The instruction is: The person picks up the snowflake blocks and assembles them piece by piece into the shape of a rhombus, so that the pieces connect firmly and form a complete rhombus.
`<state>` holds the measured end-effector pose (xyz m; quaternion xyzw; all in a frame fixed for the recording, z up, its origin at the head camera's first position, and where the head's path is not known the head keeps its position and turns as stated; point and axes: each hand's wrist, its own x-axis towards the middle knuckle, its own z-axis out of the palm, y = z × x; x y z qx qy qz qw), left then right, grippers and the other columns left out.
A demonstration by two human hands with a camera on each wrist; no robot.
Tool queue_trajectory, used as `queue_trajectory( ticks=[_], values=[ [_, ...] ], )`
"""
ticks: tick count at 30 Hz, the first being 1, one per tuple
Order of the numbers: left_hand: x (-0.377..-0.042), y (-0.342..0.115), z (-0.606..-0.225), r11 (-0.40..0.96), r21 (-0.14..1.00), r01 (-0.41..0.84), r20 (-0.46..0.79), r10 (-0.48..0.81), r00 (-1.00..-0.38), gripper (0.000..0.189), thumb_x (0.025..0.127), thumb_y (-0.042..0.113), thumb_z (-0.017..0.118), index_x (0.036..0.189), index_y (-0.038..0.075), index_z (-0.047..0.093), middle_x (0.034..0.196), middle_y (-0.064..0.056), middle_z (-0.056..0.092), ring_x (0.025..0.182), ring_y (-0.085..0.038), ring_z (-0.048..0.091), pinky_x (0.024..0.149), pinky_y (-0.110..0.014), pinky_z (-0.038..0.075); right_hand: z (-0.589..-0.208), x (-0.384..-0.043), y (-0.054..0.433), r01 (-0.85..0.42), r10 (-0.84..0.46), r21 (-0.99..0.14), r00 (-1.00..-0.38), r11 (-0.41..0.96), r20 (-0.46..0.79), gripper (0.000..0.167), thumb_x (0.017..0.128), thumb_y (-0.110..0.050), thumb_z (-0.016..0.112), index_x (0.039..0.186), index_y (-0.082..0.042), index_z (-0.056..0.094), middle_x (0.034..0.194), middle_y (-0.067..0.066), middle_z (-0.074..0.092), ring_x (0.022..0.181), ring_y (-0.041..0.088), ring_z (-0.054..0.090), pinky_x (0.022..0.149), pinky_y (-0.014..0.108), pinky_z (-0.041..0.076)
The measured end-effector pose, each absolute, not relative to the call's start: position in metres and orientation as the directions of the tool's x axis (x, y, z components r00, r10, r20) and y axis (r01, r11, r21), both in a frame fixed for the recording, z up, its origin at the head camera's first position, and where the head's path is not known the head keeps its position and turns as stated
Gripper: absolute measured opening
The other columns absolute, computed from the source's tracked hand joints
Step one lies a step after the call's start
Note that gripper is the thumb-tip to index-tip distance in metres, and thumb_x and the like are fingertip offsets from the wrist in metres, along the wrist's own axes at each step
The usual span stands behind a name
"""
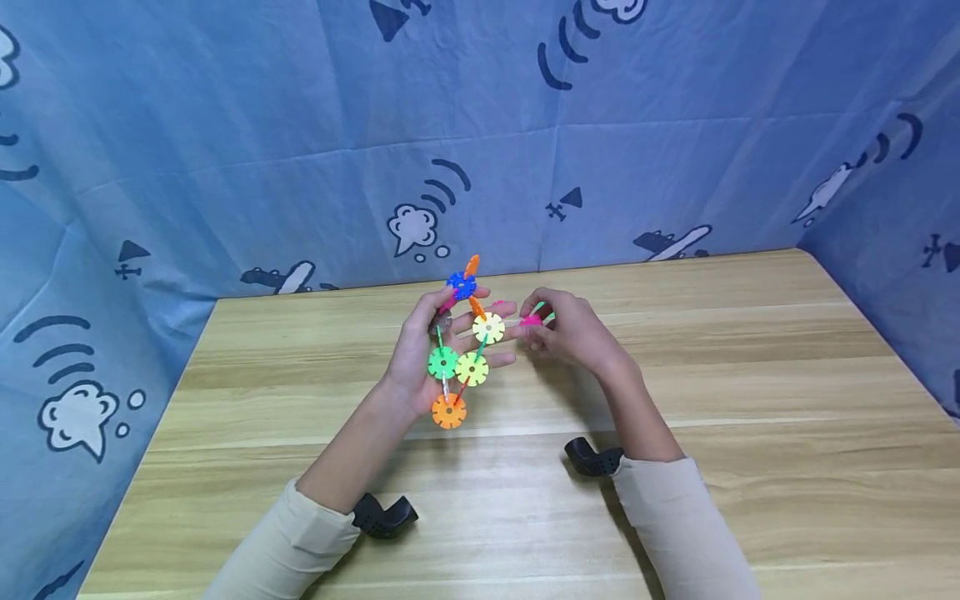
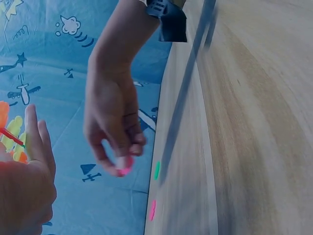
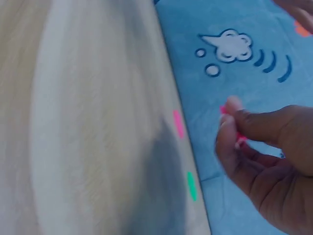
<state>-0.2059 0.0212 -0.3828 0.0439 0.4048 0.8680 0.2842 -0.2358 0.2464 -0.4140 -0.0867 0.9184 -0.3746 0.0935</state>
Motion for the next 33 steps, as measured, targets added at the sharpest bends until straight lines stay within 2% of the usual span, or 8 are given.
queue_trajectory(
  ticks=[4, 7, 14, 19, 23, 28, 30, 33],
  values=[
    [-0.206, 0.022, -0.383, -0.545, 0.688, -0.48, -0.156, 0.534, -0.831, 0.03, 0.108, 0.042, 0.045, 0.119, 0.018, 0.061, 0.14, -0.025, 0.068, 0.087, -0.021, 0.078, 0.085, -0.051, 0.069, -0.403, -0.234, 0.247, -0.075, -0.192, -0.797, -0.98, 0.599, -0.052, 0.029, 0.1, 0.004, 0.068, 0.129, 0.0, 0.068, 0.124, 0.022, 0.07, 0.104, 0.03, 0.073, 0.085, 0.022, 0.064],
    [-0.206, 0.023, -0.384, -0.531, 0.688, -0.494, -0.166, 0.547, -0.821, 0.03, 0.109, 0.043, 0.046, 0.119, 0.017, 0.058, 0.141, -0.026, 0.067, 0.094, -0.027, 0.08, 0.087, -0.053, 0.069, -0.396, -0.232, 0.248, -0.071, -0.183, -0.847, -0.983, 0.527, -0.032, 0.04, 0.1, 0.002, 0.071, 0.14, -0.002, 0.066, 0.138, 0.018, 0.069, 0.117, 0.025, 0.072, 0.094, 0.016, 0.06],
    [-0.207, 0.023, -0.386, -0.457, 0.72, -0.523, -0.21, 0.575, -0.791, 0.039, 0.11, 0.048, 0.045, 0.132, 0.017, 0.051, 0.151, -0.026, 0.062, 0.105, -0.031, 0.079, 0.1, -0.062, 0.06, -0.387, -0.227, 0.248, -0.049, -0.155, -0.927, -0.988, 0.371, -0.009, 0.048, 0.102, -0.005, 0.072, 0.149, -0.004, 0.06, 0.143, 0.018, 0.066, 0.108, -0.001, 0.075, 0.095, 0.013, 0.059],
    [-0.206, 0.024, -0.386, -0.422, 0.723, -0.547, -0.231, 0.598, -0.768, 0.041, 0.11, 0.05, 0.045, 0.131, 0.015, 0.051, 0.151, -0.026, 0.062, 0.131, -0.052, 0.066, 0.109, -0.071, 0.049, -0.383, -0.225, 0.246, -0.077, -0.122, -0.951, -0.992, 0.298, 0.042, 0.046, 0.105, -0.006, 0.068, 0.15, -0.004, 0.059, 0.14, 0.011, 0.067, 0.106, 0.001, 0.077, 0.096, 0.016, 0.061],
    [-0.205, 0.025, -0.387, -0.388, 0.727, -0.566, -0.23, 0.64, -0.734, 0.041, 0.11, 0.052, 0.041, 0.129, 0.017, 0.05, 0.155, -0.026, 0.058, 0.143, -0.056, 0.052, 0.108, -0.066, 0.054, -0.38, -0.224, 0.244, -0.142, -0.131, -0.955, -0.985, 0.259, 0.111, 0.044, 0.106, -0.003, 0.065, 0.149, -0.001, 0.059, 0.133, 0.006, 0.069, 0.1, 0.008, 0.078, 0.096, 0.02, 0.062],
    [-0.203, 0.025, -0.388, -0.361, 0.736, -0.573, -0.219, 0.673, -0.706, 0.037, 0.11, 0.051, 0.038, 0.122, 0.019, 0.05, 0.156, -0.027, 0.056, 0.118, -0.04, 0.074, 0.093, -0.051, 0.067, -0.379, -0.222, 0.242, -0.211, -0.144, -0.94, -0.974, 0.266, 0.178, 0.042, 0.107, -0.006, 0.065, 0.148, -0.001, 0.06, 0.128, -0.001, 0.071, 0.096, 0.01, 0.077, 0.095, 0.02, 0.063],
    [-0.203, 0.025, -0.388, -0.357, 0.736, -0.575, -0.217, 0.68, -0.7, 0.036, 0.11, 0.05, 0.037, 0.12, 0.019, 0.05, 0.157, -0.028, 0.055, 0.107, -0.029, 0.076, 0.1, -0.057, 0.063, -0.378, -0.222, 0.241, -0.234, -0.151, -0.935, -0.968, 0.266, 0.2, 0.041, 0.108, -0.007, 0.064, 0.148, -0.002, 0.06, 0.127, -0.003, 0.071, 0.095, 0.011, 0.076, 0.094, 0.02, 0.063],
    [-0.202, 0.026, -0.388, -0.349, 0.741, -0.573, -0.217, 0.683, -0.697, 0.034, 0.109, 0.05, 0.037, 0.119, 0.019, 0.049, 0.157, -0.028, 0.055, 0.104, -0.027, 0.076, 0.109, -0.064, 0.054, -0.379, -0.222, 0.24, -0.263, -0.169, -0.931, -0.96, 0.255, 0.225, 0.041, 0.109, -0.007, 0.062, 0.149, 0.001, 0.059, 0.126, -0.006, 0.071, 0.094, 0.011, 0.076, 0.093, 0.02, 0.063]
  ],
)
